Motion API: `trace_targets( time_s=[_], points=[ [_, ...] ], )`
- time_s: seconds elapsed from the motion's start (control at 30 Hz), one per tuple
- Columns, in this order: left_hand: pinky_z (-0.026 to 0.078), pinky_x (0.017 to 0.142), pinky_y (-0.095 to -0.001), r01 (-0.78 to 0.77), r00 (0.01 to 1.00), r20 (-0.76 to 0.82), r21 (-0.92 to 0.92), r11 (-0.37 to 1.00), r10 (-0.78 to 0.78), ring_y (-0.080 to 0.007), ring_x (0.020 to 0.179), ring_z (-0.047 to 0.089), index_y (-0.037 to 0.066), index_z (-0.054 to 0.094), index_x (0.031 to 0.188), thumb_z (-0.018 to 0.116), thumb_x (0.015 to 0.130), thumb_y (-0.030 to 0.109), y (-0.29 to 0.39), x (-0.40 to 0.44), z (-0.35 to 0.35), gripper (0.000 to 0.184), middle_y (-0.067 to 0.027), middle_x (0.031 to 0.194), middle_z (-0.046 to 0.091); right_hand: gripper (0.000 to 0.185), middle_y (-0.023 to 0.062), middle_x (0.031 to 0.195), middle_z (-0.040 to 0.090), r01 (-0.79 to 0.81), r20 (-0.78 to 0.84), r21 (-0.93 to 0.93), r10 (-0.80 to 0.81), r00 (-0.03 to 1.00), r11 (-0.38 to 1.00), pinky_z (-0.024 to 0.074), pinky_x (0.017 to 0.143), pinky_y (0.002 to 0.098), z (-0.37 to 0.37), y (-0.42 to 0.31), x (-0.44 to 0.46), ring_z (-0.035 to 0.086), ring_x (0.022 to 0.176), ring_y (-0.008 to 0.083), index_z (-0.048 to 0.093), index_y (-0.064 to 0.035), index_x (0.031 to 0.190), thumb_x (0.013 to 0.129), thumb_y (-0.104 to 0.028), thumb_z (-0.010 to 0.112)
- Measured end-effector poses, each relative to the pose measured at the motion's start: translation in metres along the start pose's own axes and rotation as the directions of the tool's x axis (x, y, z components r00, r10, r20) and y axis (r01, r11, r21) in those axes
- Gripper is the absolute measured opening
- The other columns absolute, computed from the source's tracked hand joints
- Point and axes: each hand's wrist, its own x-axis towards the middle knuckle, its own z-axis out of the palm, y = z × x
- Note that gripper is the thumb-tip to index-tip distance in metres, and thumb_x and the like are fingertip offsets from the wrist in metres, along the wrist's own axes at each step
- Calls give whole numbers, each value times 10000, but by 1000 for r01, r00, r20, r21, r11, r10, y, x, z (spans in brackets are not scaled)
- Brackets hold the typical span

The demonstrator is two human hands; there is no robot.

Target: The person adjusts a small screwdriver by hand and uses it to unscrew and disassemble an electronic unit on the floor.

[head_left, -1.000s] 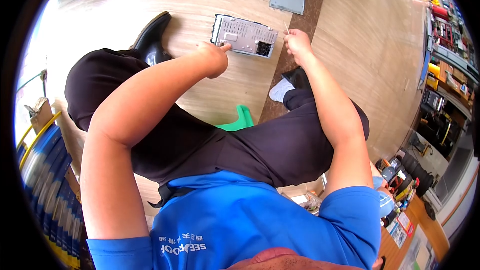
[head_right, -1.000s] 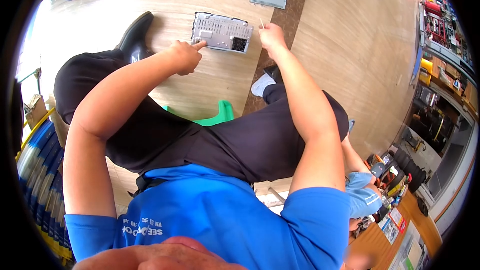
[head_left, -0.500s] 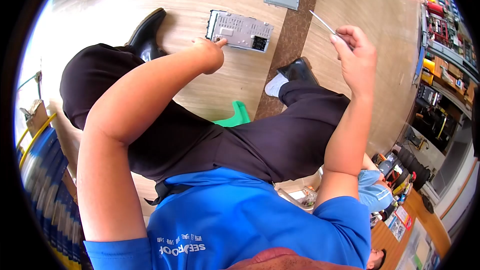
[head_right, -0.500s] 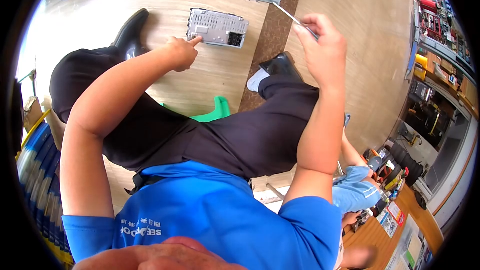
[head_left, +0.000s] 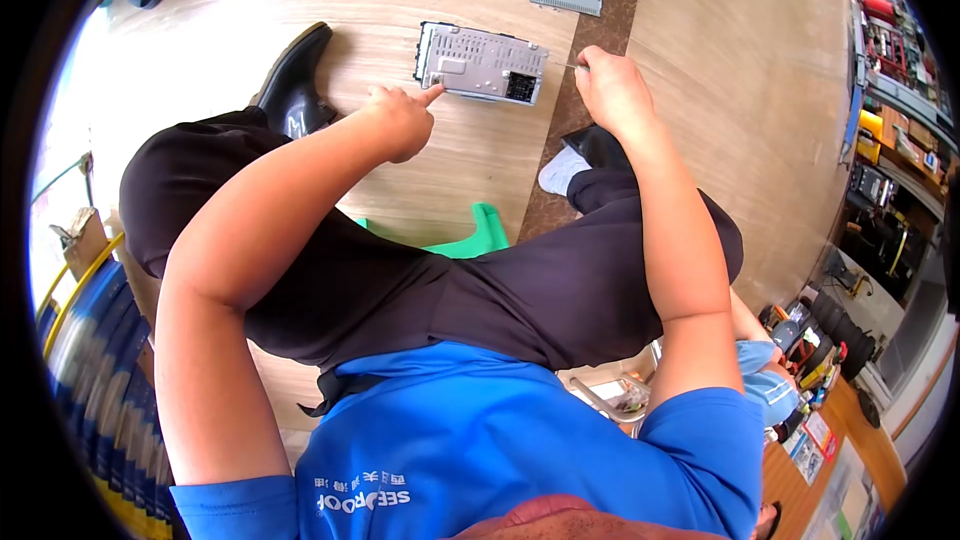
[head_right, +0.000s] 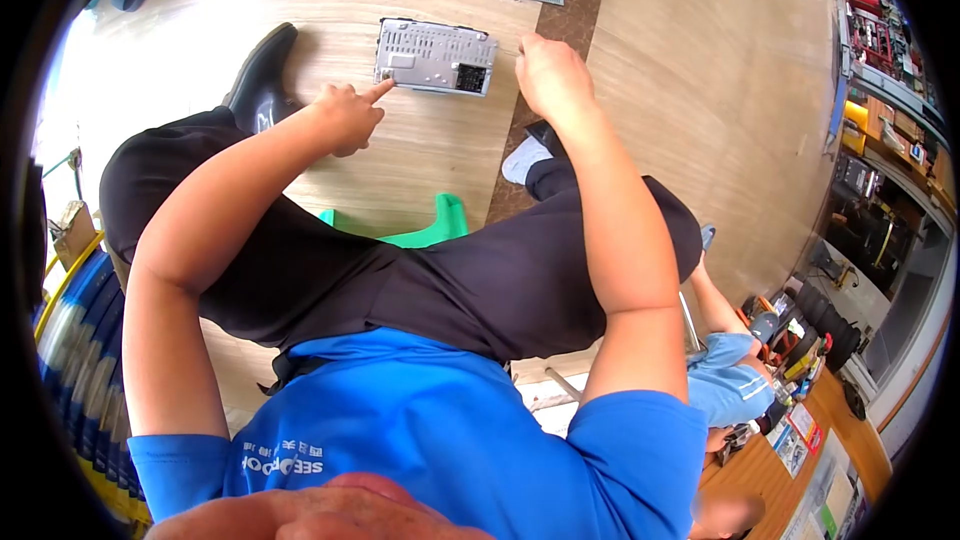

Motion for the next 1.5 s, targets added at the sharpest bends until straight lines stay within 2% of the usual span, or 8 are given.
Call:
trace_targets(
  time_s=[0.2,0.97,1.5],
  points=[
    [523,944,-490,-8,1000,-11,-25,1000,8,-329,1255,580,102,605,1345,723,911,337,-2,-1,1,508,-64,1700,129,195,269,898,699,40,-87,3,-40,995,999,541,818,536,15,14,9,679,900,454,658,-23,984,938,-203,600],
    [517,951,-495,-2,997,75,-39,999,5,-328,1280,575,104,564,1394,694,941,356,-2,-2,-9,534,-45,1709,86,250,274,929,704,-28,-27,-8,28,999,1000,540,847,534,18,5,16,682,936,450,678,-20,1006,945,-250,601],
    [514,961,-492,5,999,54,-49,999,-2,-322,1291,566,97,575,1380,696,940,342,-1,-2,-9,518,-41,1707,98,262,286,925,698,-13,-26,-7,13,1000,1000,540,845,537,20,5,18,681,933,457,671,-9,1003,952,-249,582]
  ],
)
